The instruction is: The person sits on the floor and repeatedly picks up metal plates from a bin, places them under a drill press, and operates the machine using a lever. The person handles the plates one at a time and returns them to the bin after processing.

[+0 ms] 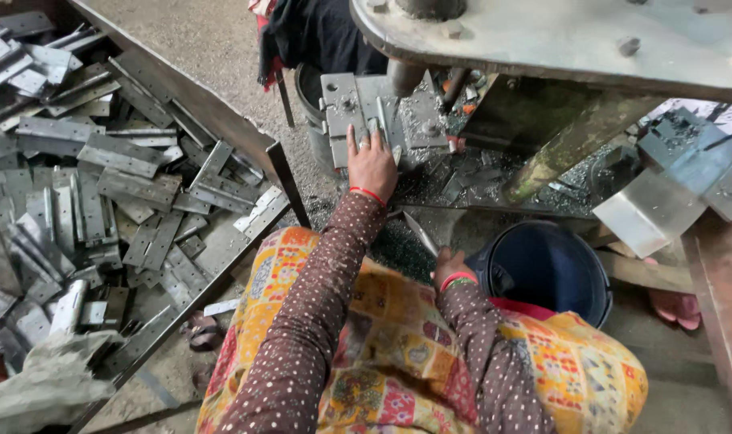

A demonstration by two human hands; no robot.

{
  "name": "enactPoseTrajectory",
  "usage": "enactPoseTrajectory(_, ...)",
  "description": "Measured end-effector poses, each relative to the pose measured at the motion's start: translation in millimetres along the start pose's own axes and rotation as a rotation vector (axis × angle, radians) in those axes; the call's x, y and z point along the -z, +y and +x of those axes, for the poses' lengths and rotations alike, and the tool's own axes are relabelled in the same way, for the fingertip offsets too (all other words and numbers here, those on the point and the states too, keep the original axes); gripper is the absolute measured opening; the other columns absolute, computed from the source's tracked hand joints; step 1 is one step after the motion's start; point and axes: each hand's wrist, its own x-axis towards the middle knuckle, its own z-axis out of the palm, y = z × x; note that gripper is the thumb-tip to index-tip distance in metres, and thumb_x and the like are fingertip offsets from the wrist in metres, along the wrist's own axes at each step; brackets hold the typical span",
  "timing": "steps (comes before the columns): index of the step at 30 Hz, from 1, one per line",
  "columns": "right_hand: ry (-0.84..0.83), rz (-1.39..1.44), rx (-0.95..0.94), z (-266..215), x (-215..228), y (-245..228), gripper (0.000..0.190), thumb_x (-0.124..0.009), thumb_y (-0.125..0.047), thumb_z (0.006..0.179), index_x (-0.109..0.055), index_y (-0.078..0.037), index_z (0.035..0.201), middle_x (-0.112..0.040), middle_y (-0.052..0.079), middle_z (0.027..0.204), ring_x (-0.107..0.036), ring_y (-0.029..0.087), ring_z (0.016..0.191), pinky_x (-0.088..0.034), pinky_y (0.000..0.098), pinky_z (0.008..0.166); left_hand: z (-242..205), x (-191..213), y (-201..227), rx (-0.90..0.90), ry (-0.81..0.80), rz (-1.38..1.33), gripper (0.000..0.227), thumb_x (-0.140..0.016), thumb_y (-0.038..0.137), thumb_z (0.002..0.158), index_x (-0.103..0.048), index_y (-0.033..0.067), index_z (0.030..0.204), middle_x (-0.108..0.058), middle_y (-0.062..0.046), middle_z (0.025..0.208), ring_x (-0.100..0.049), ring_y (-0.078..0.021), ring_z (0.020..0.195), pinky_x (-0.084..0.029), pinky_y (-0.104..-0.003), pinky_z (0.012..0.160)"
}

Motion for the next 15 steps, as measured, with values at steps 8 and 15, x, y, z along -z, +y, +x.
enactPoseTrajectory(8, -0.015, -0.327, 0.089, -9, 86, -43, 0.052, -0.073, -0.038, 0.090, -0.050, -0.007, 0.123, -0.066, 0.020, 0.108, -0.073, 0.040, 0.094, -0.060, 0.0515, 0.078, 10, 8, 1, -0.011, -0.141, -0.017, 0.043, -0.036, 0.014, 0.100, -0.061, 0.0027, 0.134, -0.045, -0.022, 0.153, -0.048, -0.0321, 0.137, -0.002, -0.059, 0.122)
enactPoseTrajectory(15, -0.099, -0.250, 0.043, -17, 88, -53, 0.053, -0.073, -0.033, 0.092, -0.048, -0.007, 0.131, -0.060, 0.026, 0.116, -0.069, 0.045, 0.103, -0.058, 0.0508, 0.084, 35, -3, -9, 0.027, -0.163, -0.110, 0.045, -0.037, 0.015, 0.099, -0.059, 0.0036, 0.137, -0.045, -0.014, 0.154, -0.043, -0.0285, 0.143, -0.001, -0.058, 0.123)
